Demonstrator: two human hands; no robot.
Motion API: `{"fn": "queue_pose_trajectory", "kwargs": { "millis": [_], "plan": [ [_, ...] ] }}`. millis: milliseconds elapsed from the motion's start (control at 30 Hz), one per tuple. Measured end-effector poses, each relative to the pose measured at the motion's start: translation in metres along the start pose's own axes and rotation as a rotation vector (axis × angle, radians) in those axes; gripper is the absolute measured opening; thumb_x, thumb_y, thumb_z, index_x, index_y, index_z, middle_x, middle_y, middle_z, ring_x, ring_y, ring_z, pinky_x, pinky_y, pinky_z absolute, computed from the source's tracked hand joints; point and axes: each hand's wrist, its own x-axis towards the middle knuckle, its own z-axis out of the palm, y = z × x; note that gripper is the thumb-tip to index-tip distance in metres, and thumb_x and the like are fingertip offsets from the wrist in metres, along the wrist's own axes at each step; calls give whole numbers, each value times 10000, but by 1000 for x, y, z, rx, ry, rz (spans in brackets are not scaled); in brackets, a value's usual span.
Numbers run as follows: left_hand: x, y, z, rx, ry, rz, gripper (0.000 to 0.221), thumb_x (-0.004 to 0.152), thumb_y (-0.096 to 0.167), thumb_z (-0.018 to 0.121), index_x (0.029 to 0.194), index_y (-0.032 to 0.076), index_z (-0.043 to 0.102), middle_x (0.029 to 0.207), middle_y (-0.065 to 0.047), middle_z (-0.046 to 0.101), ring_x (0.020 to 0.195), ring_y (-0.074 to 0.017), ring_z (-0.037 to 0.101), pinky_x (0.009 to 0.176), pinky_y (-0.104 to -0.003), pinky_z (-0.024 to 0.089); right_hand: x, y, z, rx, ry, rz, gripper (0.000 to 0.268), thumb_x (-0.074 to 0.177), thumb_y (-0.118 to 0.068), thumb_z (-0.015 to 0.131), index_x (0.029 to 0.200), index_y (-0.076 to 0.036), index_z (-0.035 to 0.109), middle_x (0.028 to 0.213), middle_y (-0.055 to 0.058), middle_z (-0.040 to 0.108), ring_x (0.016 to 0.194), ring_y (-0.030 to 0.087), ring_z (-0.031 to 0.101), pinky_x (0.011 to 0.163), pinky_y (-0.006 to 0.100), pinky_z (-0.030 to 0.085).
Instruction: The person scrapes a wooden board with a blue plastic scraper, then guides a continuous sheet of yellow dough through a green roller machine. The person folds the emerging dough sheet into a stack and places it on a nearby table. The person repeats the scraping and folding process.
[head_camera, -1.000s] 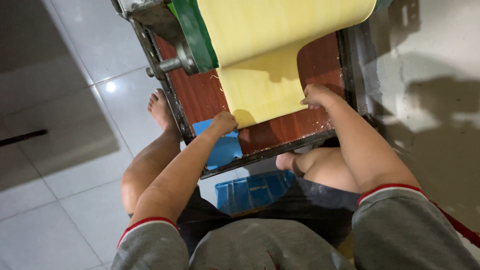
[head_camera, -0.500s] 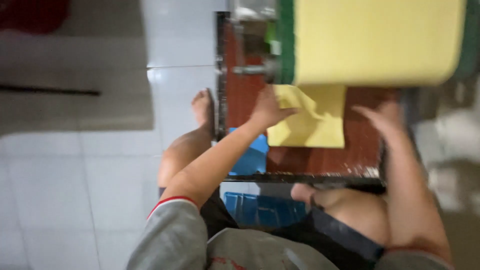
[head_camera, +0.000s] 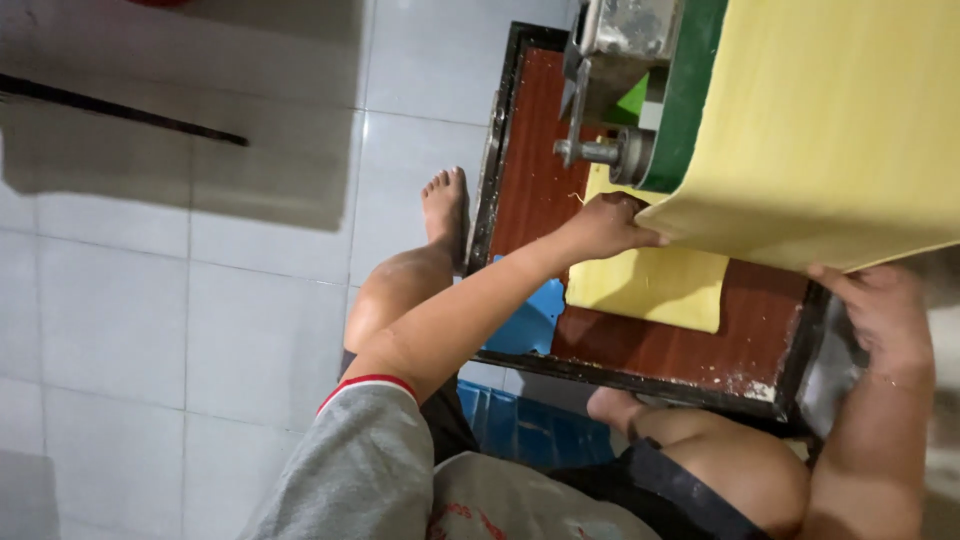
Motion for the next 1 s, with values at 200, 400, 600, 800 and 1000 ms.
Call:
{"fn": "queue_pose_trajectory", "kwargs": {
  "millis": [200,400,600,800,1000],
  "plan": [
    [-13,9,-3,-103,69,33,737,795,608,787,623,159,228,618,19,206,554,-109,203,555,-353,152,2,17,3,118,-1,-4,252,934,-115,770,1172,-99,692,1226,13,670,1078,55,598,1069,232,499],
    [-16,18,-10,-326,145,27,739,812,432,845,593,162,194,569,28,189,538,-106,218,531,-333,199,-1,0,10,64,35,46,99,1014,-203,766,1079,-144,720,1126,-19,691,1004,37,606,882,211,487],
    [-7,-3,0,-147,-17,-111,637,876,467,798,535,179,344,509,32,327,471,-103,297,496,-331,242,4,-6,18,-116,-132,109,374,920,-219,740,1247,-40,704,1279,95,679,1200,175,589,1061,322,405],
    [-18,2,0,-177,-80,-291,494,755,438,747,1126,113,758,1110,-62,769,994,-224,724,755,-345,565,3,-4,38,65,-206,405,306,891,-205,760,1080,31,714,1178,134,725,1070,206,683,977,322,551],
    [9,-79,50,10,-55,-228,754,698,556,843,1243,49,718,1178,-224,741,1182,-389,686,998,-466,563,10,55,49,187,-273,419,420,899,-106,789,1263,54,654,1109,185,686,1042,233,656,905,415,558]
  ]
}}
